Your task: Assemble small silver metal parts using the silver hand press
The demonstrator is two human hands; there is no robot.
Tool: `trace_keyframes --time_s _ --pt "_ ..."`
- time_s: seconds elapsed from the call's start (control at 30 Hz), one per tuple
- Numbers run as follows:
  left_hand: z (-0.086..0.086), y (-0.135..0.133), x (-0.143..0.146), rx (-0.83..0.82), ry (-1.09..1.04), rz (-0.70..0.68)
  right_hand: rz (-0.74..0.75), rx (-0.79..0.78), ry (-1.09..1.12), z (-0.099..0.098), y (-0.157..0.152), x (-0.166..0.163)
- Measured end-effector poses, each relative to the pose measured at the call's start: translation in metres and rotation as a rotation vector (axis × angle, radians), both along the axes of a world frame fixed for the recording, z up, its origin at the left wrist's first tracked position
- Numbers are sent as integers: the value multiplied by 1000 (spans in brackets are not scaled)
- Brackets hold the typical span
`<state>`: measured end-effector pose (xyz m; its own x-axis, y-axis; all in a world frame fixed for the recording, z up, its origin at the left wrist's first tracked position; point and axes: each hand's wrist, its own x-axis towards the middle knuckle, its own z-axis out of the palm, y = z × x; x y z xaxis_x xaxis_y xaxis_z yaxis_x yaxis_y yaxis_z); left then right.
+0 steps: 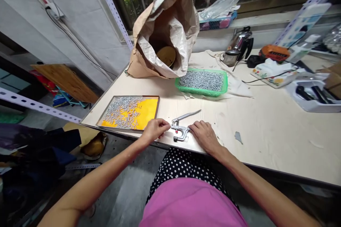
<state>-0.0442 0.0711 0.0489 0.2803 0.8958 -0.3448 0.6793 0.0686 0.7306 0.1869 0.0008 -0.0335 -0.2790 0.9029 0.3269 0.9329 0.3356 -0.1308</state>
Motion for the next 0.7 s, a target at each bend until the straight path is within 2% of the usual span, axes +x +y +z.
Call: trace_keyframes --time_s 0.1,0.27,0.5,0.7 --pt "-15 -20 17 -96 -107 60 -3 52 -29 4 -3 -1" --pt "-29 -28 21 -16 -100 83 -21 125 -69 6 -5 -1" --pt "-32 -24 22 105 20 22 -17 141 -75 2 -3 1" --pt "-30 -16 26 98 112 -58 -16 151 -76 2 -3 0"
